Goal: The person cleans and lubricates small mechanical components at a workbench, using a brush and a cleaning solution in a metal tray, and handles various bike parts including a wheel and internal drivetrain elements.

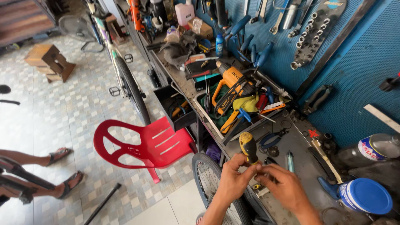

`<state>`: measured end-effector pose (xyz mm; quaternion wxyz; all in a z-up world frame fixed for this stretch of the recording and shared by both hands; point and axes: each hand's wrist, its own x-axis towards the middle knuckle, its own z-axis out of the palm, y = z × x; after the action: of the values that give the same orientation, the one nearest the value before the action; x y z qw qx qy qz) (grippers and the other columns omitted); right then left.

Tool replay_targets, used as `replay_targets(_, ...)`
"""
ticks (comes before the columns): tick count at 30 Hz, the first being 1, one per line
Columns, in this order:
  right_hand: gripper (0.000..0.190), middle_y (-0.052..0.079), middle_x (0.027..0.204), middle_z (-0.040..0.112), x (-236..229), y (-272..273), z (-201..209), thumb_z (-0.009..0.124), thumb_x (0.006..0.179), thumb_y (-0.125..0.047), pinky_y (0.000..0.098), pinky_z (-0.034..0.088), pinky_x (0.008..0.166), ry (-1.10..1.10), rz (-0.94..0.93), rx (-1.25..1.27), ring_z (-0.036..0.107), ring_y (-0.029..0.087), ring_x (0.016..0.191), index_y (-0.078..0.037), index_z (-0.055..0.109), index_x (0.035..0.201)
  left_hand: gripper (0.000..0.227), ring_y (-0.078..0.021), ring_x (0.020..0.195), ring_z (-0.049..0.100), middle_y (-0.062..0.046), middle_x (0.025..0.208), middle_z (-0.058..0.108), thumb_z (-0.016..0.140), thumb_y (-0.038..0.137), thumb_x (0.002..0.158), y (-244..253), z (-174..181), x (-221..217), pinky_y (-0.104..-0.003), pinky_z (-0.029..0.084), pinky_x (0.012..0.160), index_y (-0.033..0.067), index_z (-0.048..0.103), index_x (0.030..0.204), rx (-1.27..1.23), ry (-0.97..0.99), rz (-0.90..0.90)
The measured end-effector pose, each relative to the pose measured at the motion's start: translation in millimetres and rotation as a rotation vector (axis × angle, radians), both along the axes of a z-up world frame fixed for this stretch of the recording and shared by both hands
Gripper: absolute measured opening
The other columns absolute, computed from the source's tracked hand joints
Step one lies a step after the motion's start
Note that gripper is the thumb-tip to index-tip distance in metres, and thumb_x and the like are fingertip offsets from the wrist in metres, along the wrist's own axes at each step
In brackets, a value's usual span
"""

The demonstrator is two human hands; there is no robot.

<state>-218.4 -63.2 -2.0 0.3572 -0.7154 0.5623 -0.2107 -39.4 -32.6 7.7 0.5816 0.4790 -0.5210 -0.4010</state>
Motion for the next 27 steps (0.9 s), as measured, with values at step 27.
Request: replay_targets(27,0.034,0.016,0.124,0.066,200.9,-213.7,115.3,0.074,0.103,-0.005,0.0298,0.056,0.096,-0.307,-0.41,-0.857,0.066,0.019,0.105,0.001,0.047,0.124,0.043,-0.0231,0.093,0.07,-0.011,0.126,0.066,0.074,0.014,0.089,-200.3,18.4,264.1,-0.038,0.059,0.077,0.0105,0.065,0.131,0.148,-0.187,0.04)
